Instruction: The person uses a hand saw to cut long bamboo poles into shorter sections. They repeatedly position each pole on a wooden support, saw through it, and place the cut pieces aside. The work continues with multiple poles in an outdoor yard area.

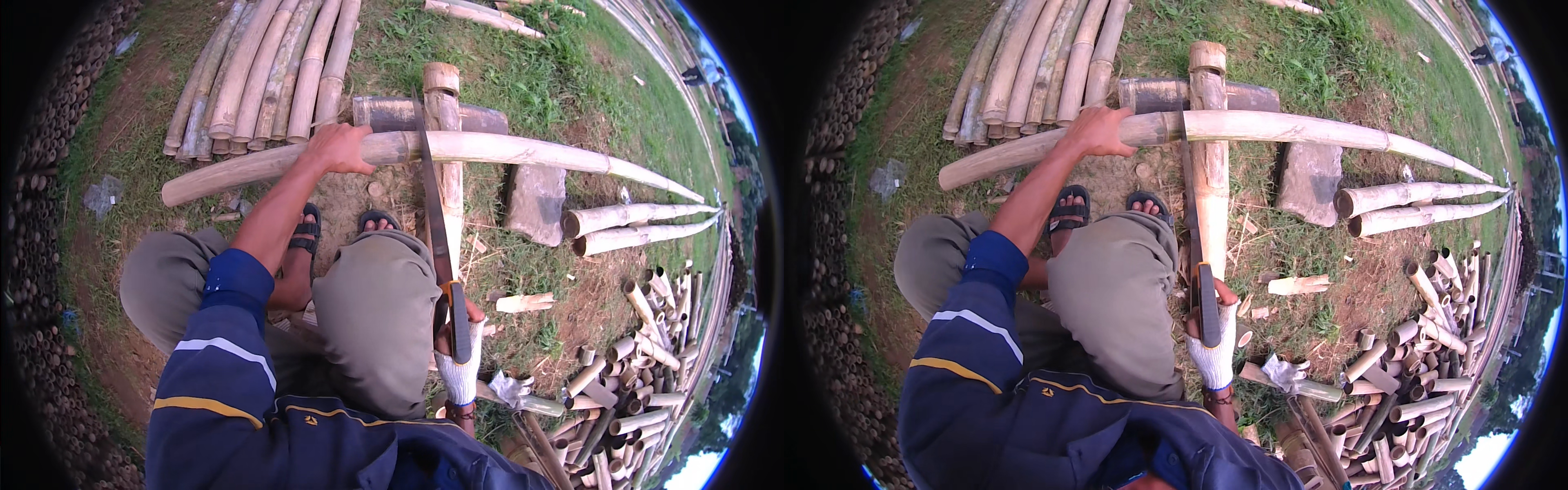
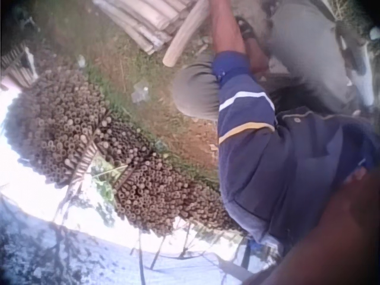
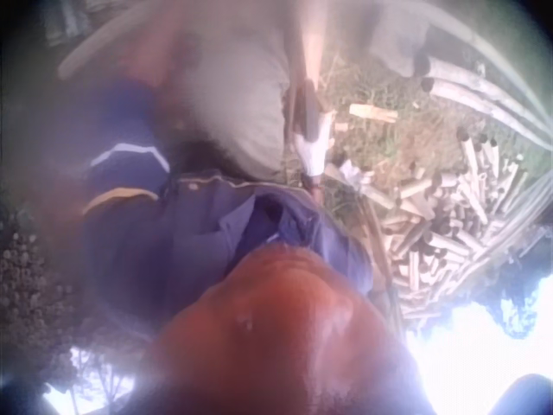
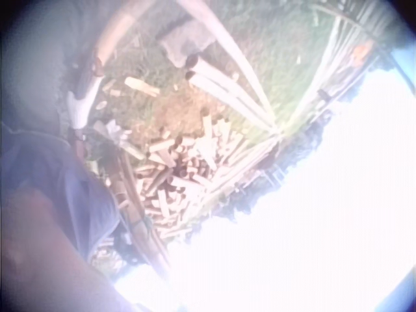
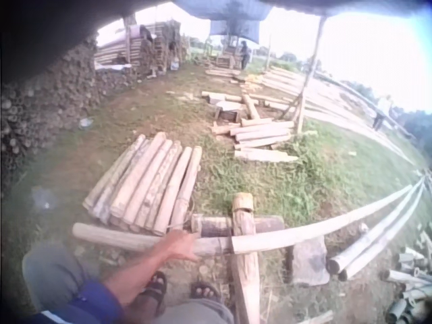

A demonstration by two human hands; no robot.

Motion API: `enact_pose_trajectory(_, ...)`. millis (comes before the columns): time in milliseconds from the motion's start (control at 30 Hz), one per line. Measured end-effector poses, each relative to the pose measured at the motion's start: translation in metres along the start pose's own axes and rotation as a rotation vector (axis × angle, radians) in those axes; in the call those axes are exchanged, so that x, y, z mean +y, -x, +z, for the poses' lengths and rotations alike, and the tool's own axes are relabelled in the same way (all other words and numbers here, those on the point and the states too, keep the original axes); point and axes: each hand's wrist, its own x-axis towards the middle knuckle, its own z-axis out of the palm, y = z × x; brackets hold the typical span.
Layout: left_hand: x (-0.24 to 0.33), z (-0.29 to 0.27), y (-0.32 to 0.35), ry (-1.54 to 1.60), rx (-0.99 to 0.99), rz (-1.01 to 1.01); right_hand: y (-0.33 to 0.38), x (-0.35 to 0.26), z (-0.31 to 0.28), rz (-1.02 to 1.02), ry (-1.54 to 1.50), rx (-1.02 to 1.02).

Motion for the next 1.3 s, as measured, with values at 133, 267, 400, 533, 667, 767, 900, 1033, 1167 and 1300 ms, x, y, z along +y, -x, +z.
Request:
enact_pose_trajectory(133,0.011,0.009,0.004,-0.038,0.061,-0.017,-0.144,-0.02,0.052,0.024,-0.136,0.077)
enact_pose_trajectory(267,0.013,0.014,0.01,-0.036,0.133,0.01,-0.17,-0.006,0.048,-0.006,-0.126,0.017)
enact_pose_trajectory(400,0.002,0.016,0.016,-0.028,0.132,0.008,-0.03,-0.009,0.009,0.034,0.018,-0.055)
enact_pose_trajectory(533,0.006,0.025,0.013,-0.035,0.14,0.011,0.05,-0.019,-0.018,0.224,-0.021,-0.012)
enact_pose_trajectory(667,0.003,0.035,0.019,-0.055,0.185,-0.02,-0.055,-0.012,0.014,-0.059,0.054,-0.027)
enact_pose_trajectory(767,0.015,0.029,0.008,-0.048,0.211,0.024,-0.191,0.008,0.067,-0.221,0.042,0.146)
enact_pose_trajectory(900,0.002,0.029,0.009,-0.056,0.237,0.05,-0.2,0.016,0.068,-0.125,0.01,0.087)
enact_pose_trajectory(1033,-0.005,0.023,0.013,-0.03,0.202,0.024,-0.092,0.019,0.04,-0.014,-0.056,0.025)
enact_pose_trajectory(1167,0.004,0.036,0.016,-0.02,0.263,0.025,0.035,-0.021,-0.007,0.102,-0.021,-0.023)
enact_pose_trajectory(1300,0.005,0.046,0.016,-0.065,0.365,0.019,-0.044,0.003,0.017,-0.001,0.023,0.027)
